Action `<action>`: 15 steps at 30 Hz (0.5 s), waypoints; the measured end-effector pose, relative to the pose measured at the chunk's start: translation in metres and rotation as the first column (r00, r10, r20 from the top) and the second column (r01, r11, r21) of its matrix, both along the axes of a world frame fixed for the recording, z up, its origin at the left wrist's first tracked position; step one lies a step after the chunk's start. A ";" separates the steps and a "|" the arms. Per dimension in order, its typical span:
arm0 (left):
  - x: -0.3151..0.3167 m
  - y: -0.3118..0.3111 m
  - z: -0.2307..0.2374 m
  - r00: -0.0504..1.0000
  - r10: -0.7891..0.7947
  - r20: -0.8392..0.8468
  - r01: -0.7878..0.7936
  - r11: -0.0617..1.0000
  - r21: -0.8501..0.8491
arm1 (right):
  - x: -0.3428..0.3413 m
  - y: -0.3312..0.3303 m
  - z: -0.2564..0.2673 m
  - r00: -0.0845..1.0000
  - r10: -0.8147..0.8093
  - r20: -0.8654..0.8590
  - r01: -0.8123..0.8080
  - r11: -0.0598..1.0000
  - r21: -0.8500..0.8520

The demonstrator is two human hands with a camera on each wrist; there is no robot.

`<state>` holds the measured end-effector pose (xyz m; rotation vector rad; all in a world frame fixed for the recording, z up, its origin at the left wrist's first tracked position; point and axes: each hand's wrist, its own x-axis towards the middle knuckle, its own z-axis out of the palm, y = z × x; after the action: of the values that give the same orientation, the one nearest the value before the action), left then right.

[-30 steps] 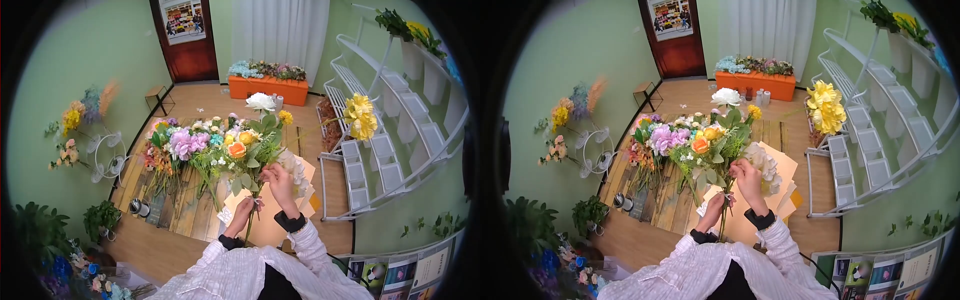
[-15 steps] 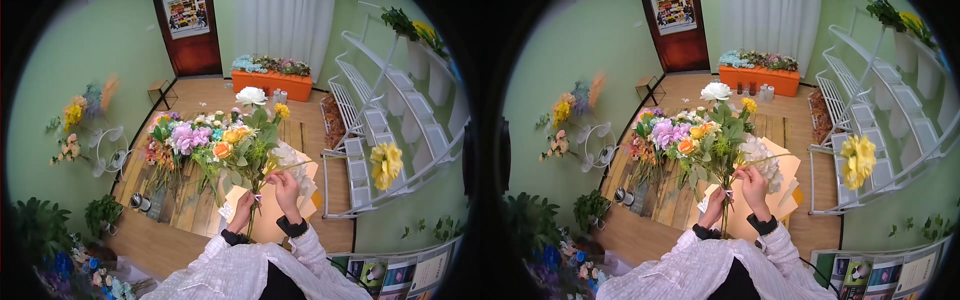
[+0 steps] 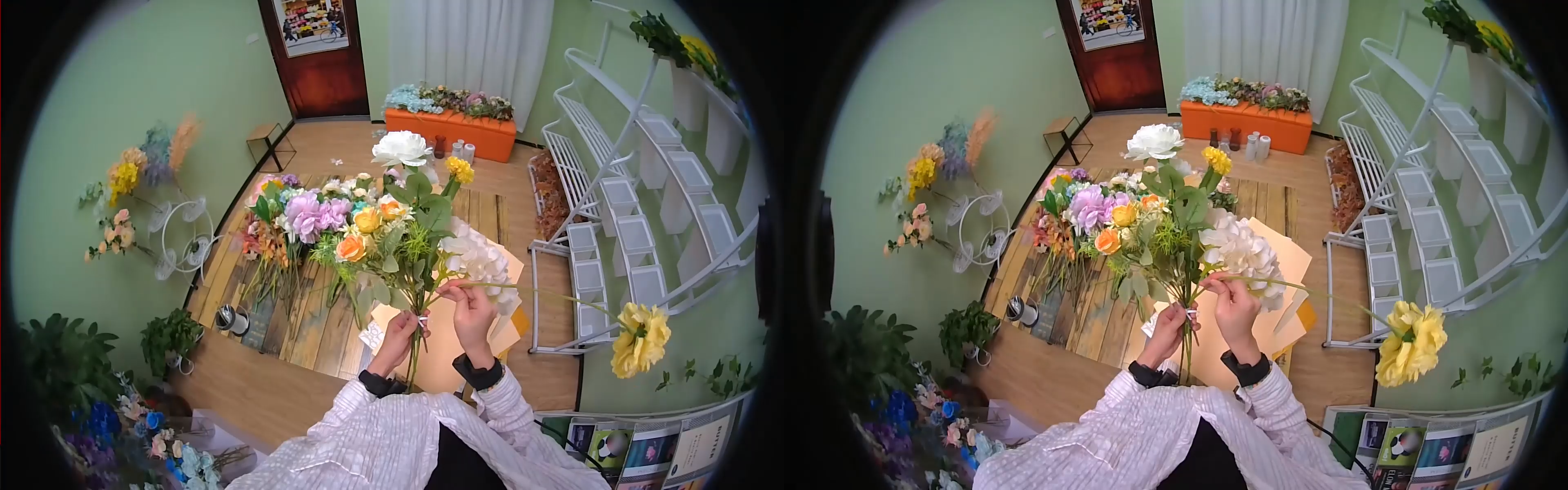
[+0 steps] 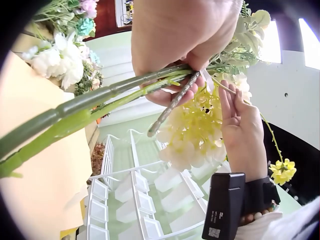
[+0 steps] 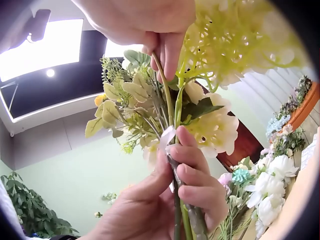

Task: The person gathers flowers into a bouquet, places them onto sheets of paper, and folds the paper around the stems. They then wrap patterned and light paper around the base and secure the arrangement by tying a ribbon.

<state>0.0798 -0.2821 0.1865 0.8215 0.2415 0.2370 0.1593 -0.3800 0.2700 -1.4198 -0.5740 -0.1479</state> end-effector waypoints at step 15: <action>-0.010 -0.003 0.001 1.000 -0.007 0.004 0.007 0.998 0.063 | -0.002 0.006 0.009 0.988 0.155 -0.025 -0.157 0.981 -0.112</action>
<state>0.0701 -0.2849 0.1877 0.8838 0.2280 0.2409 0.1575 -0.3744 0.2788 -1.4784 -0.6869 0.0219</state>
